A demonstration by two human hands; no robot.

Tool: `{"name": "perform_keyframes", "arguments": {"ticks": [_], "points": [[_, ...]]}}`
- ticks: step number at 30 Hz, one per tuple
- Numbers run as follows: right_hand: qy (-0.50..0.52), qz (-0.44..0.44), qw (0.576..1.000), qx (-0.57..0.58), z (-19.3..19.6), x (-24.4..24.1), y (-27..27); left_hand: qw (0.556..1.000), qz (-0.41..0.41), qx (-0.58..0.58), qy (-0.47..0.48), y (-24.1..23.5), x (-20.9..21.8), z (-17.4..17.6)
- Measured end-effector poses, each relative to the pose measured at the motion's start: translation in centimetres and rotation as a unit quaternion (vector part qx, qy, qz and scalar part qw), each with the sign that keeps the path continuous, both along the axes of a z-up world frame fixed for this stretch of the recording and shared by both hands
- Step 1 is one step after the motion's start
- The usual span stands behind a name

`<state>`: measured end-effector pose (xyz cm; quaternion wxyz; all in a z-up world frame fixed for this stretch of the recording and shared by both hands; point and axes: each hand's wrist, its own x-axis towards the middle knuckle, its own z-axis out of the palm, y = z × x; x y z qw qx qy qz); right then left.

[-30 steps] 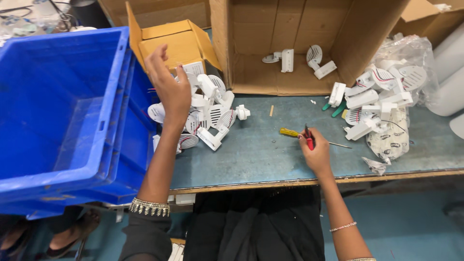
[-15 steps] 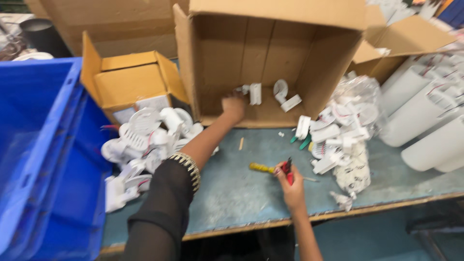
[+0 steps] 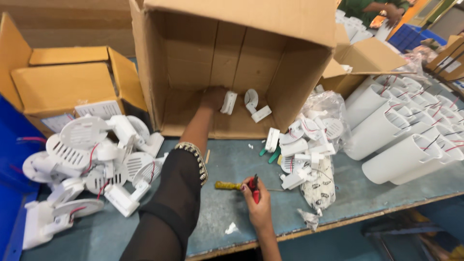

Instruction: The person repeatedly picks up white plastic components from a blue bin and uses red-handled pliers to trim small wires protruding from them. After trimming, the person places the components into a cardboard box. The process is repeated for multiple units throughout the clip.

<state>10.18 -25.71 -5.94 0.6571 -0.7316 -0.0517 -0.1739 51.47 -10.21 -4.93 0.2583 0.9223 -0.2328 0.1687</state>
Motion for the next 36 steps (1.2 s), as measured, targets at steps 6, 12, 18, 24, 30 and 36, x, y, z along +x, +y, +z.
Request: {"name": "perform_keyframes", "arguments": {"ticks": [6,12,18,24,30,36], "points": [[-0.02,-0.003,1.0,0.012,-0.3,0.0,-0.1,0.975,-0.156,-0.117,-0.108,0.2,-11.2,8.7],[-0.053,-0.054,0.995,-0.069,0.5,-0.4,0.1,0.933,-0.246,-0.05,-0.259,5.9,-31.7,11.9],[-0.067,0.056,0.983,0.16,1.9,-4.5,4.1,0.932,-0.238,-0.072,-0.264,14.0,-47.4,10.0],[0.131,0.211,0.958,0.145,3.4,-9.6,7.9,0.955,-0.191,-0.157,-0.163,16.9,-53.2,7.3],[0.114,0.186,0.973,0.074,5.2,-10.6,9.6,0.952,-0.165,-0.212,-0.151,16.7,-52.6,5.3],[0.064,0.118,0.991,0.025,6.3,-10.9,11.2,0.934,-0.074,-0.346,-0.04,16.4,-52.9,5.8]]}}
